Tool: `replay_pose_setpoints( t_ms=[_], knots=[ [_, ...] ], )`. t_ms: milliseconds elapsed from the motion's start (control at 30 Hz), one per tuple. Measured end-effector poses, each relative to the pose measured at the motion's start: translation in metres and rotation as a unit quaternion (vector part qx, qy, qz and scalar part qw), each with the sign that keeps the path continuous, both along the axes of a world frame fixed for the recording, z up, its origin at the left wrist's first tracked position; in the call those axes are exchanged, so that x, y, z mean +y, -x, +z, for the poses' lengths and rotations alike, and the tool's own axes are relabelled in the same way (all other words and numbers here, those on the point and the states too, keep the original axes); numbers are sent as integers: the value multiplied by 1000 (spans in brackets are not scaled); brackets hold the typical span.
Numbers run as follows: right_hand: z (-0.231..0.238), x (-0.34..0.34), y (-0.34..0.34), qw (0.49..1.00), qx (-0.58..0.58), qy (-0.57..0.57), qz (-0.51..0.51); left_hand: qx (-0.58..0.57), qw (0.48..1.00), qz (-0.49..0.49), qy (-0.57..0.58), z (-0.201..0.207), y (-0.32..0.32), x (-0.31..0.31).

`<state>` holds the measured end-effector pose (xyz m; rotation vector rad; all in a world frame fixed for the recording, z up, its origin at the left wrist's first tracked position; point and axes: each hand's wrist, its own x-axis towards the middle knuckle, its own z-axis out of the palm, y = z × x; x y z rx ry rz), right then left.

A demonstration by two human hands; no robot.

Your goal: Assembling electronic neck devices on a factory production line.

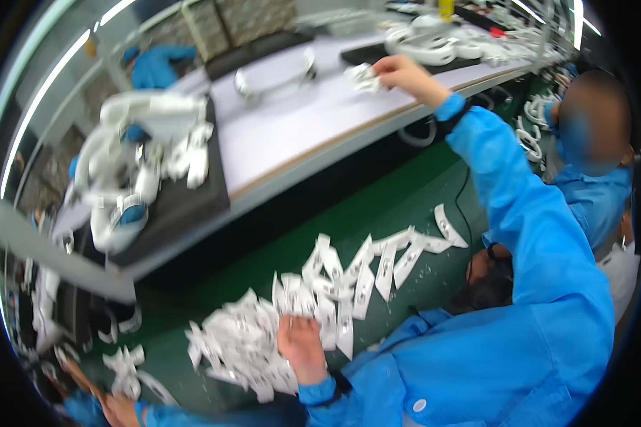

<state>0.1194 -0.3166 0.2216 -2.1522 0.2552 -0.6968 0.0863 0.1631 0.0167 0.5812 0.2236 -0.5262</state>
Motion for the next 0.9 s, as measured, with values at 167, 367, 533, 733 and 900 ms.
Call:
replay_pose_setpoints(
  t_ms=[167, 367, 533, 733, 900],
  knots=[
    [-65, 147, 57, 951, 2, -209, 228, -54, 995, -78, 40, 8, -17, -41],
    [-165, 279, 82, 906, -50, -391, 155, -29, 997, -70, -32, 16, -7, -56],
    [-166, 318, 100, 860, -33, -473, 188, -77, 995, -43, -46, 6, 1, -53],
    [-157, 329, 113, 958, -35, -211, 189, -114, 989, -43, -87, 6, 11, -66],
    [-149, 330, 114, 976, -37, -142, 161, -317, 900, 24, -299, 7, 16, -74]
  ],
)
